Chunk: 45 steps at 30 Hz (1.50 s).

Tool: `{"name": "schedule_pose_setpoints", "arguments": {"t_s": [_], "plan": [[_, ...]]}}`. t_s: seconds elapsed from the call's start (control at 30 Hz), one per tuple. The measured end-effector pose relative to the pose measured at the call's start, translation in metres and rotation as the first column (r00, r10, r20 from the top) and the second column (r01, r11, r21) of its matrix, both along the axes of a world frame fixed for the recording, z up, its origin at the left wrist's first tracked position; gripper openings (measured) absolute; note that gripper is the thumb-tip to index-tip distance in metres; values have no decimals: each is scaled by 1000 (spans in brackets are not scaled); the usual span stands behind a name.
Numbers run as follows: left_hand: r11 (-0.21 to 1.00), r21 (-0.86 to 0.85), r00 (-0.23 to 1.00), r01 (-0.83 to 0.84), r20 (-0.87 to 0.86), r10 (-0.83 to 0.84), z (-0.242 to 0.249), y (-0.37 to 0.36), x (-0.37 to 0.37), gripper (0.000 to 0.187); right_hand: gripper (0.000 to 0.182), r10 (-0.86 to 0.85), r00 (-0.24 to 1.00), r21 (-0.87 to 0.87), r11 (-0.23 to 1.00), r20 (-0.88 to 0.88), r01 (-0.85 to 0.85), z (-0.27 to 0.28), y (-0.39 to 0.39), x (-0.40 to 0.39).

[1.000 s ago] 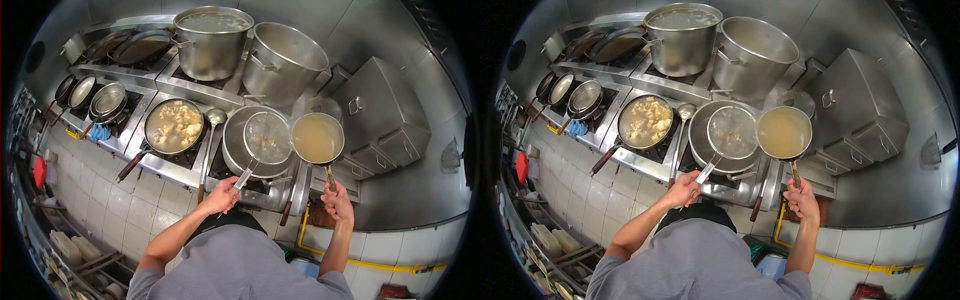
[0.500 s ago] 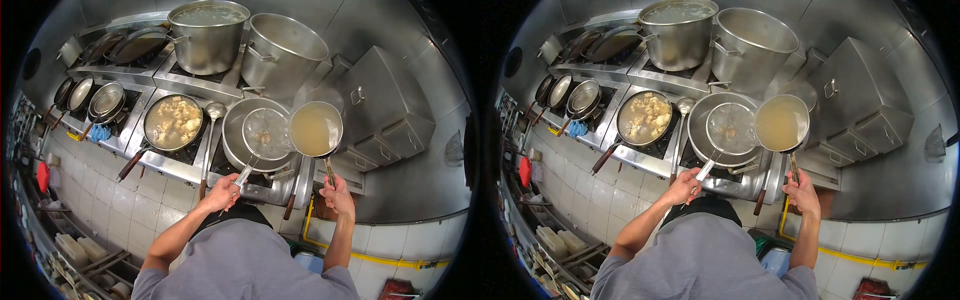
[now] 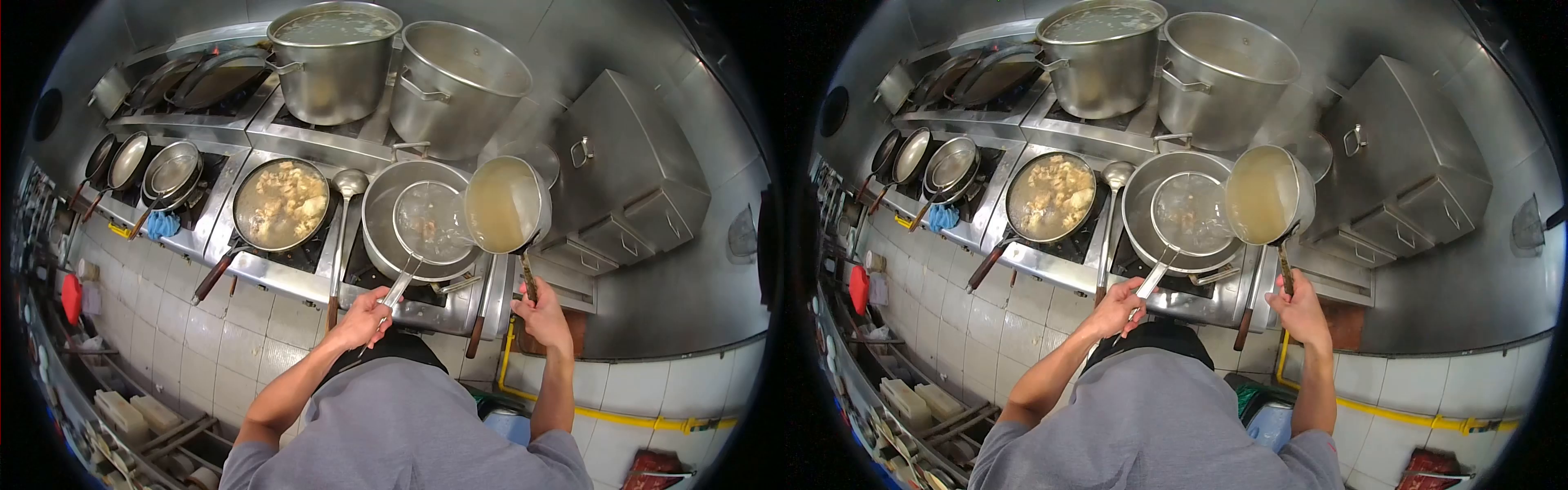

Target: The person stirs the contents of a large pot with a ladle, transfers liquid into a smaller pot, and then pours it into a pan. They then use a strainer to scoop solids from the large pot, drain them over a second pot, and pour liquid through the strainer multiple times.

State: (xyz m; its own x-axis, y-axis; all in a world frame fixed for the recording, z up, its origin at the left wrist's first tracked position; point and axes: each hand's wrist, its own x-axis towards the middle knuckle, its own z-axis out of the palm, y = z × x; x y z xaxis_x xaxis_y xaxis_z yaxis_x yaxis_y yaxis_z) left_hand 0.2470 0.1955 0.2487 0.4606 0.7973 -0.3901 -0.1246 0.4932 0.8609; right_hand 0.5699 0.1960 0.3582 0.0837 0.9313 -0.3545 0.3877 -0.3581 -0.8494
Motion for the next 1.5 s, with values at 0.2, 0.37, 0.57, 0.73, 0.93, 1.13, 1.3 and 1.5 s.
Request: {"name": "schedule_pose_setpoints", "arguments": {"t_s": [0.2,0.37,0.57,0.73,0.93,1.13,1.3,1.5], "plan": [[1000,-17,1000,5,2,-5,-3,-1,-3,34,21,47,978,106,992,202,-70,-15,1,-1],[1000,-19,1000,8,-3,-8,-2,0,-5,35,21,35,927,173,979,374,-107,-11,-1,-12],[1000,-18,1000,12,-17,-12,1,2,-5,35,20,-30,918,207,977,395,-57,0,-3,-26],[1000,-16,1000,7,-9,-7,-2,2,-4,35,18,-53,905,209,977,423,-41,8,-4,-28],[999,-36,1000,-10,-7,10,-2,3,-2,29,15,-63,928,297,953,366,-53,21,12,-10],[998,-49,999,-27,-34,25,4,-2,0,32,15,-94,959,625,775,268,-99,76,102,-4],[997,-58,997,-50,-66,46,1,-10,5,35,31,-136,868,613,760,477,-217,121,234,12],[988,-77,989,-133,-68,128,-1,-24,19,41,31,-71,721,385,879,689,-281,126,358,4]]}}
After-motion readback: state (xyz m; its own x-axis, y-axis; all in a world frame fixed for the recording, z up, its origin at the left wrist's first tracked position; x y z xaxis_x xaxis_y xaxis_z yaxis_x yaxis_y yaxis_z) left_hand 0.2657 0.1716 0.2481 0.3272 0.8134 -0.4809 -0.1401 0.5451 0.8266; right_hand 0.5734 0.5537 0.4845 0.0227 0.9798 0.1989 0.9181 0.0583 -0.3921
